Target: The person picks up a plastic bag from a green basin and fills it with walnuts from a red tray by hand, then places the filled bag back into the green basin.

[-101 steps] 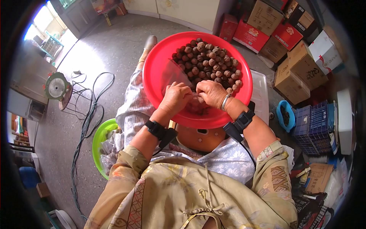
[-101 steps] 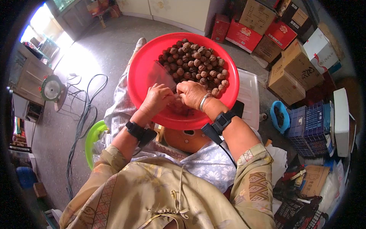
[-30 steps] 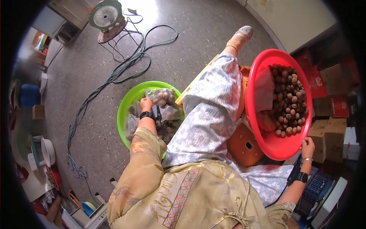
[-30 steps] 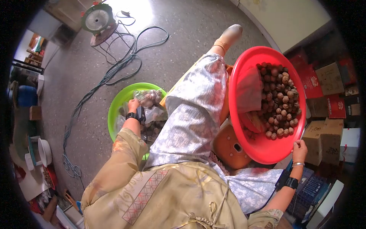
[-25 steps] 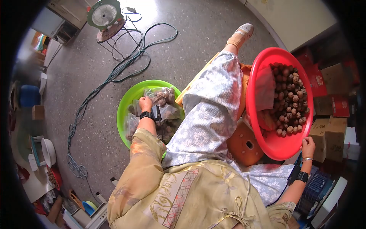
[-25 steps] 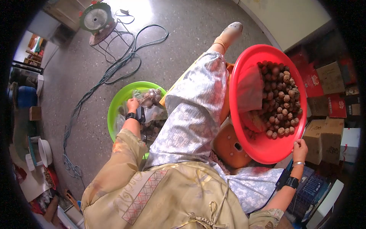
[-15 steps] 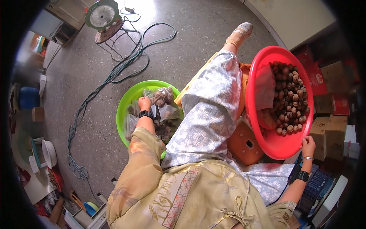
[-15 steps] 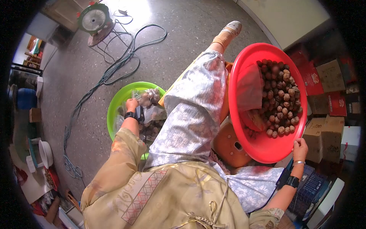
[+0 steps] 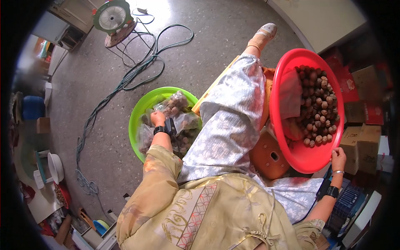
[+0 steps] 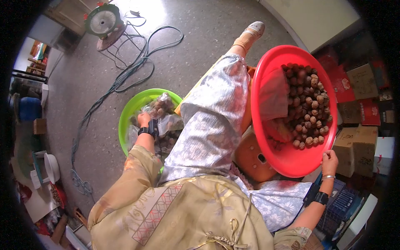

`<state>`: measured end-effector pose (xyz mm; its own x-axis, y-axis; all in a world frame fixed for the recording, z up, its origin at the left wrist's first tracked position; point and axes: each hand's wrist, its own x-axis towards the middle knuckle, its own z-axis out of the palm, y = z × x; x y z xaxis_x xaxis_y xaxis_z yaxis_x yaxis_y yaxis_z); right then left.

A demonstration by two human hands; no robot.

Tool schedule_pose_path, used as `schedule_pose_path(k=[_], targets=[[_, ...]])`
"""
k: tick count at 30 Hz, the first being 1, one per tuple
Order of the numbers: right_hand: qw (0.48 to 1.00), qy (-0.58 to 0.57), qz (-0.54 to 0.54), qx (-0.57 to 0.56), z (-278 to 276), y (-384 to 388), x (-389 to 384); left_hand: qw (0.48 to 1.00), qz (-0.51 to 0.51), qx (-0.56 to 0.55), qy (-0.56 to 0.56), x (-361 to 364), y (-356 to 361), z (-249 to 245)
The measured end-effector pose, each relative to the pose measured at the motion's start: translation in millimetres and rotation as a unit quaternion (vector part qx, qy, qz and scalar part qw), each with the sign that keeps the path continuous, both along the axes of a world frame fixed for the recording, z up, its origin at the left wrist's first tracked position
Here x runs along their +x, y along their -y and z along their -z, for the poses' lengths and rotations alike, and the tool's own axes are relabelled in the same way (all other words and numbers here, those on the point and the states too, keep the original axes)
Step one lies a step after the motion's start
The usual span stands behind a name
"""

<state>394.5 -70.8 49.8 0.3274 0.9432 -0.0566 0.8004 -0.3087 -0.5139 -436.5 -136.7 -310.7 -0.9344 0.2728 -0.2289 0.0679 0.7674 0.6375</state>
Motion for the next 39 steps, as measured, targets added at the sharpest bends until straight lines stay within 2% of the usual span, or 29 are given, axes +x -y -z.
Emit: schedule_pose_path(k=[1,5,7,11,14,16,17,19,20,22,23,24,26,27,34,39], targets=[[1.0,-0.001,0.0,0.001,0,-1,0,1.0,-0.024,0.009,-0.008,5,3,-2],[1.0,0.022,-0.02,0.001,2,-1,3,1.0,-0.015,0.024,0.004,11,9,-7],[0.999,0.027,-0.028,0.008,4,-2,4,0.995,0.088,-0.033,0.01,12,8,-15],[0.999,0.018,-0.037,-0.001,6,-4,7,0.994,0.096,-0.046,0.03,16,7,-27],[0.999,0.018,-0.031,-0.002,5,-3,3,0.986,0.131,-0.103,0.004,13,4,-26],[1.0,0.018,-0.026,0.002,5,-3,2,0.993,0.085,-0.077,-0.01,48,-7,-84],[0.999,0.02,-0.027,0.004,6,-4,2,0.993,0.085,-0.077,-0.01,49,-9,-85],[0.999,0.023,-0.029,0.006,7,-3,2,0.985,0.106,-0.063,-0.12,50,-14,-85],[0.999,0.03,-0.031,0.003,6,-3,1,0.985,0.106,-0.063,-0.12,51,-19,-85],[0.999,0.037,-0.033,0.001,4,-3,-4,0.967,0.185,-0.061,-0.166,58,-35,-92],[0.999,0.039,-0.03,-0.01,3,-3,-6,0.958,0.227,-0.069,-0.162,60,-43,-93],[0.999,0.042,-0.028,-0.021,3,-3,-8,0.958,0.227,-0.069,-0.162,63,-49,-97],[0.999,0.041,-0.029,-0.017,2,-3,-11,0.913,0.359,-0.152,-0.12,71,-58,-103],[0.999,0.04,-0.031,-0.014,2,-3,-13,0.917,0.375,-0.113,-0.074,74,-58,-94],[0.999,0.024,-0.025,-0.017,-1,-2,-16,0.897,0.411,-0.117,-0.116,108,-39,-94],[0.998,0.048,-0.033,-0.006,-2,-4,-17,0.897,0.41,-0.146,-0.071,104,-38,-101]])
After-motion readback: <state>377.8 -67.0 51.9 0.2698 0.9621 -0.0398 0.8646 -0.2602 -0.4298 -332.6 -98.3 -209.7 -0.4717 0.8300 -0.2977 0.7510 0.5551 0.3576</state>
